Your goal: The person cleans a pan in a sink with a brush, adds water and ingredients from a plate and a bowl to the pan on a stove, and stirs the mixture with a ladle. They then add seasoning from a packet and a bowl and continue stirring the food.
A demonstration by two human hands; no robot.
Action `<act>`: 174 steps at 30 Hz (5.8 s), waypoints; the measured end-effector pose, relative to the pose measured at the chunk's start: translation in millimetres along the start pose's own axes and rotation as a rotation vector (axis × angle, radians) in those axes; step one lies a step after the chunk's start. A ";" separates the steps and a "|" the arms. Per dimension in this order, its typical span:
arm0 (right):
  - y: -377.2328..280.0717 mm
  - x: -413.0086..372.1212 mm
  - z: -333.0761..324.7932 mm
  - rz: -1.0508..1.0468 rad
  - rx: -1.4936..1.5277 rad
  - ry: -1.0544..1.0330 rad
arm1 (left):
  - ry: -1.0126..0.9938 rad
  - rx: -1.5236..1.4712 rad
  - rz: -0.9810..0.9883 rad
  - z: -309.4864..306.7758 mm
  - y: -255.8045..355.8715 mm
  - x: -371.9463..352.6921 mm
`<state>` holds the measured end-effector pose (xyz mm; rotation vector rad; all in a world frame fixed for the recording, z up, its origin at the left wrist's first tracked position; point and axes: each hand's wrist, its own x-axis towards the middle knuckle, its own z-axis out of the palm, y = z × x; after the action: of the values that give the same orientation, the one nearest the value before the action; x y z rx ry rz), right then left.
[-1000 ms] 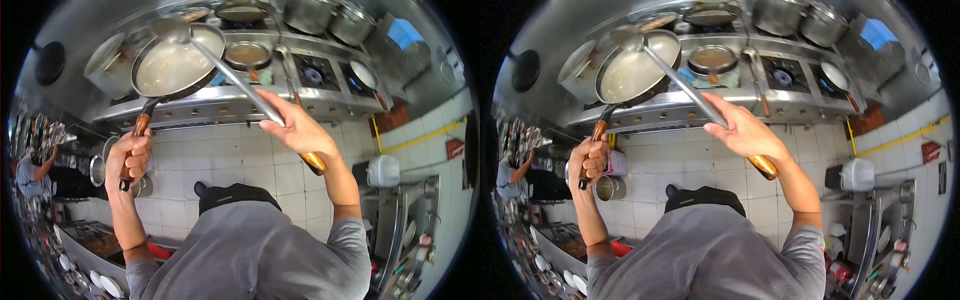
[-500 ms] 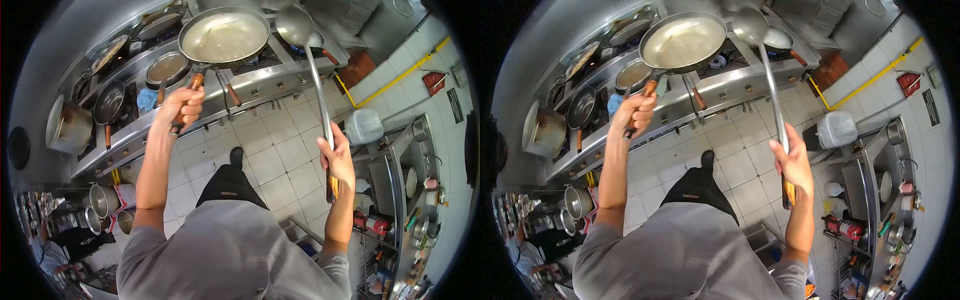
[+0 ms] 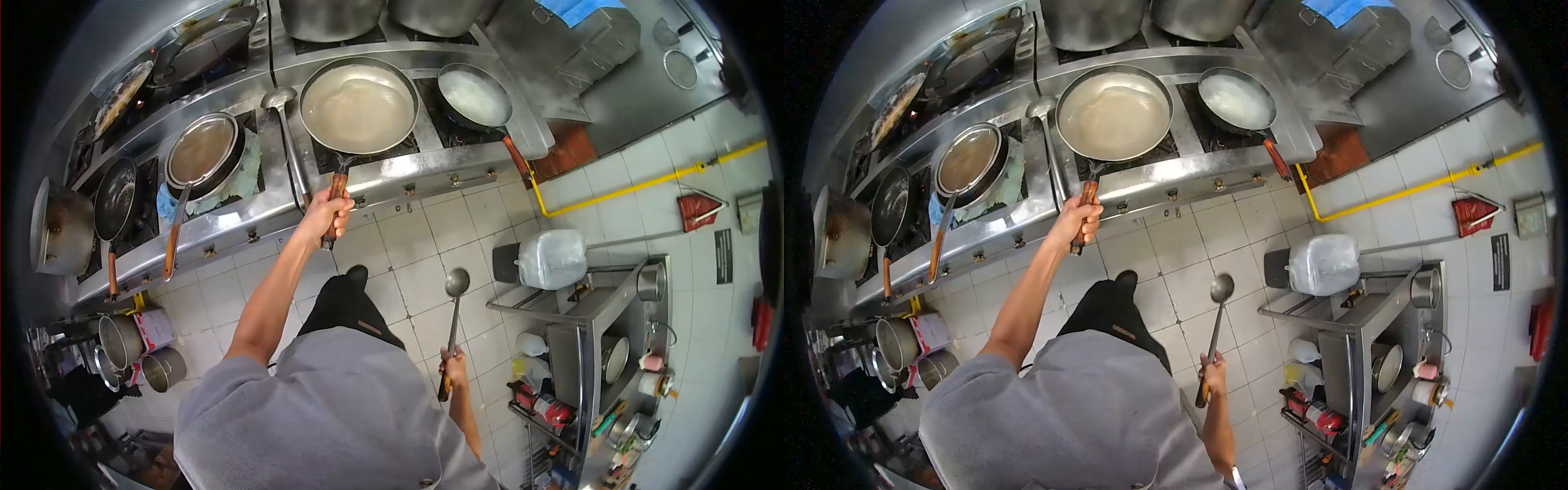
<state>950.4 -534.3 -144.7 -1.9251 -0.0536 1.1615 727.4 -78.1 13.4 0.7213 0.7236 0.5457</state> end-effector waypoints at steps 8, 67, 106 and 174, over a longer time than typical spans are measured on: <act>80.2 79.1 -50.0 0.329 -0.211 0.024 | 0.083 -0.136 0.042 9.6 -13.5 69.1; -12.4 62.4 291.4 -0.098 -2.059 -1.256 | 1.572 -0.220 0.233 178.1 -526.8 -461.3; 178.7 -506.3 448.1 -0.578 -1.668 -2.496 | 3.436 -0.888 0.362 179.7 -561.0 -745.5; 142.6 -598.4 415.3 0.181 -2.190 -2.494 | 3.382 -0.703 1.159 105.3 -482.5 -838.4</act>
<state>253.2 -615.6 96.6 -0.3126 1.3620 -1.2669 371.1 -983.1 41.8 0.8769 -1.2273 -1.3465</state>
